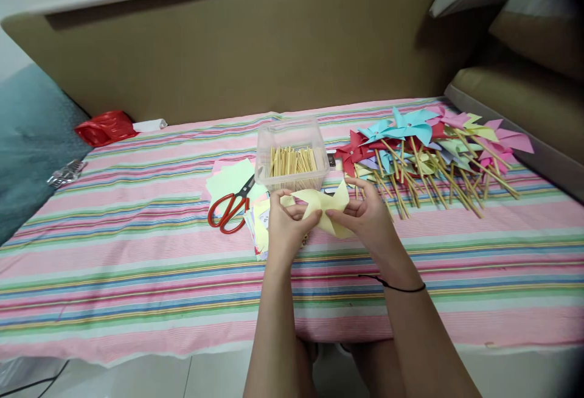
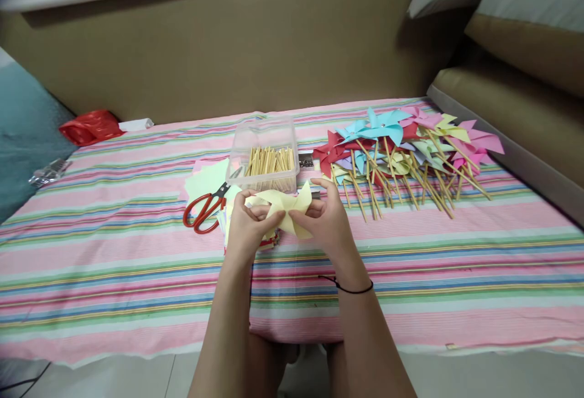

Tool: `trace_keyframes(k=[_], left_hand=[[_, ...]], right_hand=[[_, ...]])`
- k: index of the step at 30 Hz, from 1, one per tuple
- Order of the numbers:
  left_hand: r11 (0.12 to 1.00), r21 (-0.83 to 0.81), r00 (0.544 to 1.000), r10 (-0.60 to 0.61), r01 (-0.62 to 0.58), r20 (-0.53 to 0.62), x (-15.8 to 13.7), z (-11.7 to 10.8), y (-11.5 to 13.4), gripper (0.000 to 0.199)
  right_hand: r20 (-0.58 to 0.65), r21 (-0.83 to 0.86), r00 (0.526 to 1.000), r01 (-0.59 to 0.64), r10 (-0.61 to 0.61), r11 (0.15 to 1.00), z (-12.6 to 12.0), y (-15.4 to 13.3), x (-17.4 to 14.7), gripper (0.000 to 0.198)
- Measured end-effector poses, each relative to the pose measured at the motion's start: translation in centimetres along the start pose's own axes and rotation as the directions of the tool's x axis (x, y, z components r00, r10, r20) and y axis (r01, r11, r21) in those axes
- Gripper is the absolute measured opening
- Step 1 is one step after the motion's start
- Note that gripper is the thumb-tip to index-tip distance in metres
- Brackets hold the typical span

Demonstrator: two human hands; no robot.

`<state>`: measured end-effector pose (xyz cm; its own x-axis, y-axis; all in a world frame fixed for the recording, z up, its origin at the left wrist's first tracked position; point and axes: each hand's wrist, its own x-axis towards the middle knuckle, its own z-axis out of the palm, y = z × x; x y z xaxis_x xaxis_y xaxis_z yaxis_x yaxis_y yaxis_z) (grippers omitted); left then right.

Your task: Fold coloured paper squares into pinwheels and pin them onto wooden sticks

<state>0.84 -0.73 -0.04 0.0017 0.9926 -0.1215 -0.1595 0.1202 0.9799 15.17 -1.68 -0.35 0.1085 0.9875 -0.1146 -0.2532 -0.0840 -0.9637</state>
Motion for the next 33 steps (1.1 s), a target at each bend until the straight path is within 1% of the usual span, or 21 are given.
trace_keyframes(k=[6, 12, 16, 21, 24, 33], left_hand=[[1.000, 0.010, 0.999, 0.004, -0.005, 0.036, 0.01, -0.10, -0.11, 0.059], [0.996, -0.074, 0.999, -0.042, 0.044, 0.026, 0.06, 0.12, 0.37, 0.064], [0.998, -0.052, 0.999, -0.026, 0.028, 0.041, 0.05, 0.04, 0.41, 0.062], [1.000, 0.003, 1.000, -0.006, 0.006, 0.028, -0.07, -0.01, 0.35, 0.061], [1.000, 0.006, 1.000, 0.002, -0.002, 0.029, -0.07, 0.12, 0.34, 0.061], [1.000, 0.000, 0.999, 0.020, -0.020, 0.031, 0.07, 0.26, 0.18, 0.061]], right_hand=[[-0.027, -0.056, 0.999, -0.023, 0.022, 0.998, -0.13, -0.39, -0.05, 0.077], [-0.078, -0.006, 0.995, -0.060, 0.060, 0.998, 0.03, -0.44, 0.04, 0.082], [-0.073, -0.011, 0.995, -0.064, 0.063, 0.998, 0.01, -0.41, 0.04, 0.082], [-0.051, -0.012, 0.997, -0.062, 0.061, 0.998, -0.09, -0.18, -0.03, 0.080], [-0.038, 0.000, 0.998, -0.057, 0.057, 0.998, -0.20, -0.01, 0.04, 0.080], [-0.034, -0.042, 0.998, -0.055, 0.054, 0.998, -0.45, 0.06, 0.13, 0.090]])
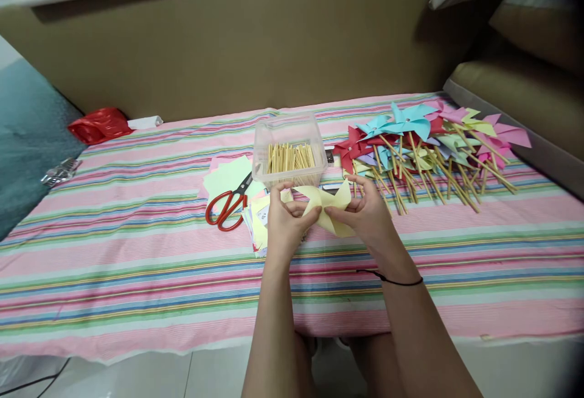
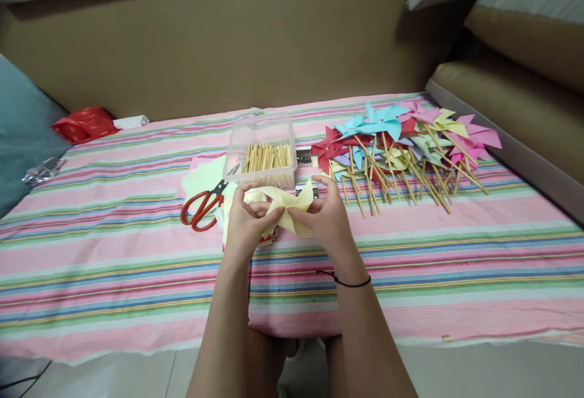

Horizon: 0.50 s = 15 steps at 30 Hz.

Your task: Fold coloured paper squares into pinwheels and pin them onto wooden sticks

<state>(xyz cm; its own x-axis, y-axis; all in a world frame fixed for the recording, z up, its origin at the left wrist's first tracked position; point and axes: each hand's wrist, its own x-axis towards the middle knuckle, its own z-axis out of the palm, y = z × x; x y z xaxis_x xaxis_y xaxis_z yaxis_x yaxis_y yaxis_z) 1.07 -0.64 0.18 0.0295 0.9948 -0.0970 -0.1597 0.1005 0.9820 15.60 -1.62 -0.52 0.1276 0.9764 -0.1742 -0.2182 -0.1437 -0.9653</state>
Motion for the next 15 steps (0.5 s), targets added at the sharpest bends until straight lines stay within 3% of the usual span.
trace_keyframes(k=[15], left_hand=[[0.998, -0.045, 0.998, -0.039, 0.041, 0.044, -0.17, 0.03, 0.24, 0.062]], right_hand=[[-0.003, 0.005, 1.000, 0.022, -0.022, 1.000, -0.05, -0.02, -0.13, 0.083]])
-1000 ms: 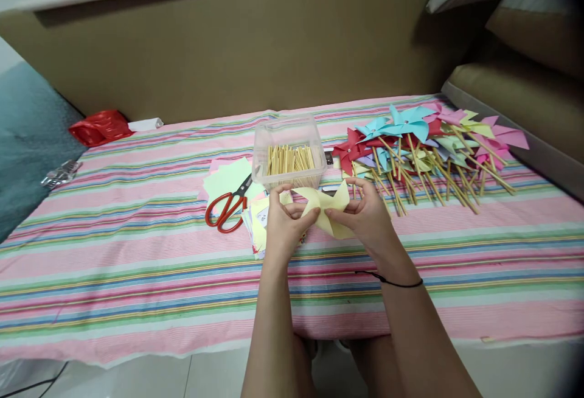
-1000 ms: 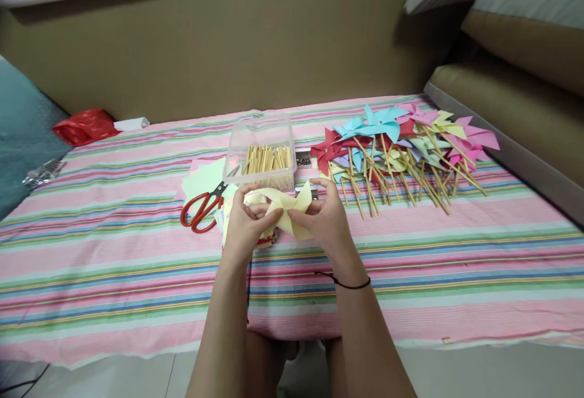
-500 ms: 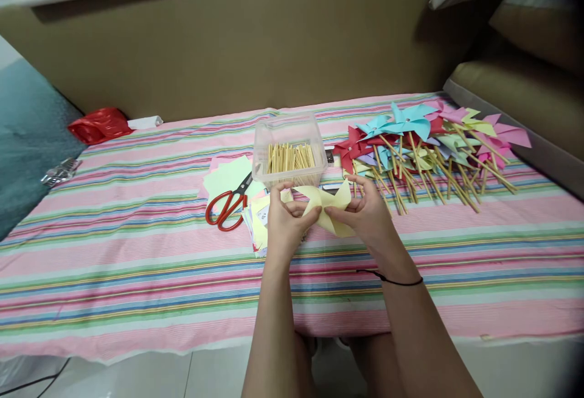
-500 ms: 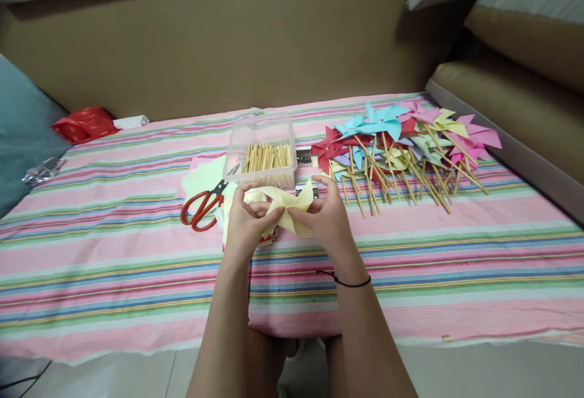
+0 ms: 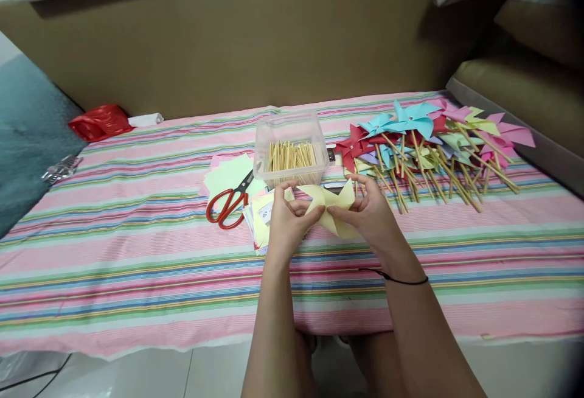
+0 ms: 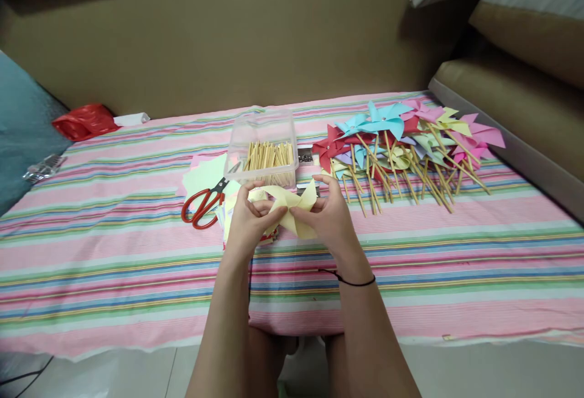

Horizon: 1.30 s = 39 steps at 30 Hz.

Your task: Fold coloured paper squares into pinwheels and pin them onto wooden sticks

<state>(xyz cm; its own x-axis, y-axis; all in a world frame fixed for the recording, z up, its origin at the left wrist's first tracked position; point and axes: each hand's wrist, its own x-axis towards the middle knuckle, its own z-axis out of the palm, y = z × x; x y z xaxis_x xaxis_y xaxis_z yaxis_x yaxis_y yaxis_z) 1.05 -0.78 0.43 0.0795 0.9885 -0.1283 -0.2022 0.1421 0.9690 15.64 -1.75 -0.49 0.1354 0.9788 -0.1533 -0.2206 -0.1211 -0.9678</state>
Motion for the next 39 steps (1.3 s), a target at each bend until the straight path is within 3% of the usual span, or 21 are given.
trace_keyframes(k=[3, 6, 10, 16, 23, 31, 39], left_hand=[[0.989, -0.145, 0.997, -0.035, 0.025, -0.064, 0.0, 0.2, 0.2, 0.056], [0.946, -0.325, 0.991, -0.042, -0.001, -0.125, 0.1, 0.7, 0.1, 0.049], [0.937, -0.348, 0.994, -0.023, -0.014, -0.102, 0.1, 2.1, -0.6, 0.066], [0.920, -0.378, 0.970, 0.012, -0.106, -0.243, -0.1, 3.7, -0.8, 0.064], [0.958, -0.279, 0.945, -0.025, -0.071, -0.326, 0.0, 2.9, -0.4, 0.067], [1.000, -0.018, 0.980, -0.014, 0.011, -0.199, 0.0, 1.0, 0.1, 0.063], [0.997, 0.074, 0.993, -0.003, 0.012, -0.118, 0.2, 0.1, -0.5, 0.066]], right_hand=[[-0.053, 0.109, 0.998, 0.018, -0.012, 0.994, 0.4, -0.4, 0.0, 0.079], [-0.199, 0.246, 0.979, 0.100, -0.050, 0.964, 1.0, -0.7, 0.2, 0.067], [-0.295, 0.323, 0.952, 0.174, -0.076, 0.930, 2.0, -0.7, 0.3, 0.064], [-0.238, 0.299, 0.964, 0.185, -0.115, 0.936, 3.3, 0.0, -0.2, 0.059], [-0.168, 0.178, 0.977, 0.160, -0.130, 0.971, 2.2, -0.2, -0.1, 0.064], [0.012, -0.004, 0.996, 0.090, -0.090, 0.996, -0.1, -0.7, -0.2, 0.087], [0.045, -0.021, 0.996, 0.080, -0.079, 0.997, -0.2, -0.3, -0.2, 0.091]])
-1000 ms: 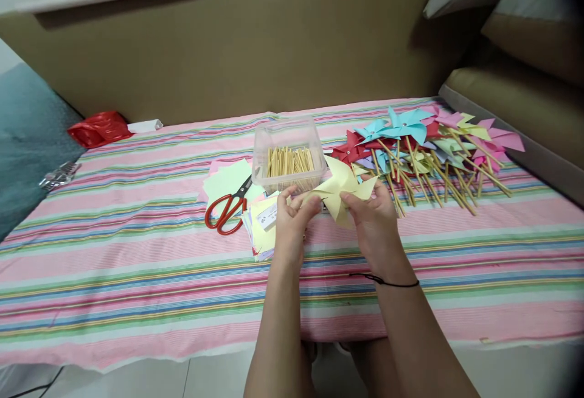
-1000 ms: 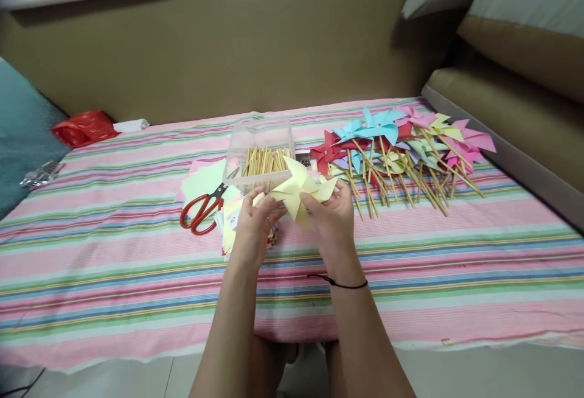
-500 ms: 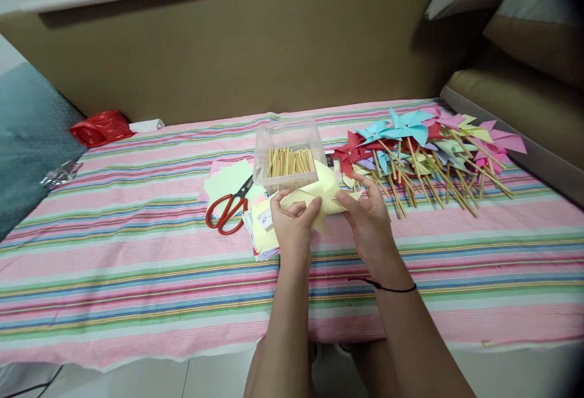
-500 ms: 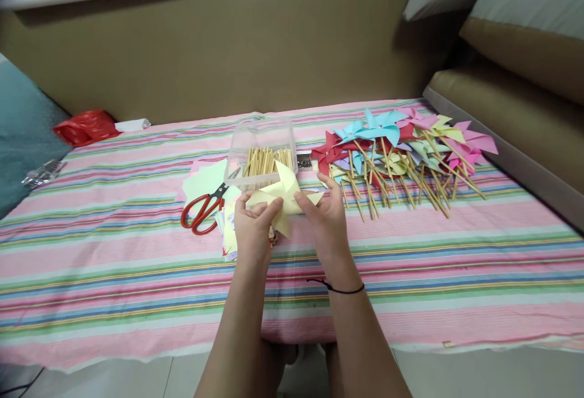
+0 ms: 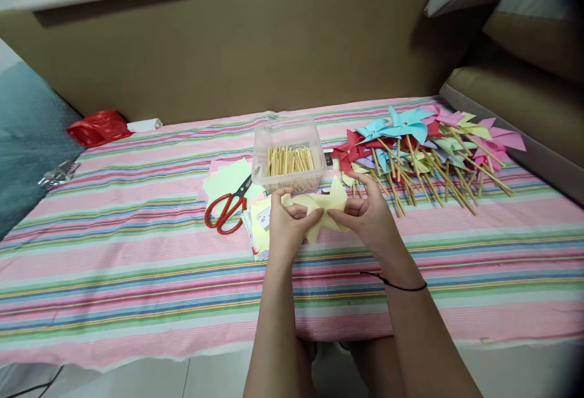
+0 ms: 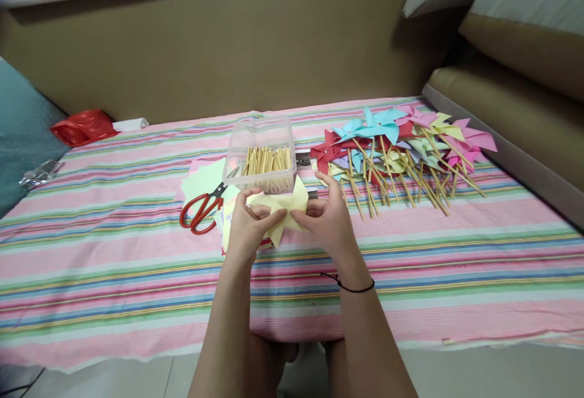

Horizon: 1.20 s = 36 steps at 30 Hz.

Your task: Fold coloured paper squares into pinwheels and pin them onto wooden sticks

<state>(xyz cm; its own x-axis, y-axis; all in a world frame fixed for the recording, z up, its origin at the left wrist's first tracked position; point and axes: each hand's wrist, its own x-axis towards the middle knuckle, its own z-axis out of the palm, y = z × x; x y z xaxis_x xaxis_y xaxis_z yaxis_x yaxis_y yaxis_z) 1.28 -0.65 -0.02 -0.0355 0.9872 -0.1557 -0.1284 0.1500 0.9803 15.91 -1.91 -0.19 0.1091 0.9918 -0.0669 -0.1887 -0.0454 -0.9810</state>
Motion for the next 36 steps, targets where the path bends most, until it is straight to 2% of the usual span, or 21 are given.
trace_keyframes(k=[6, 11, 20, 36], left_hand=[[1.000, 0.023, 0.998, 0.017, -0.018, 0.060, 0.06, -0.32, -0.01, 0.064], [1.000, 0.020, 0.995, -0.019, 0.017, 0.096, -0.10, -0.33, 0.10, 0.066], [1.000, -0.008, 0.996, -0.022, 0.023, 0.084, -0.12, -0.27, 0.29, 0.068], [1.000, -0.003, 1.000, 0.003, -0.003, 0.027, 0.00, -0.22, 0.21, 0.063]], right_hand=[[-0.003, 0.058, 0.999, -0.035, 0.035, 0.998, 0.06, -0.18, -0.01, 0.088], [-0.035, 0.039, 0.999, -0.026, 0.027, 0.999, 0.15, -0.31, -0.08, 0.090], [-0.045, 0.028, 0.999, 0.015, -0.014, 0.999, 0.17, -0.03, -0.08, 0.084], [0.030, 0.024, 0.999, -0.029, 0.029, 0.999, -0.04, 0.60, 0.27, 0.095]])
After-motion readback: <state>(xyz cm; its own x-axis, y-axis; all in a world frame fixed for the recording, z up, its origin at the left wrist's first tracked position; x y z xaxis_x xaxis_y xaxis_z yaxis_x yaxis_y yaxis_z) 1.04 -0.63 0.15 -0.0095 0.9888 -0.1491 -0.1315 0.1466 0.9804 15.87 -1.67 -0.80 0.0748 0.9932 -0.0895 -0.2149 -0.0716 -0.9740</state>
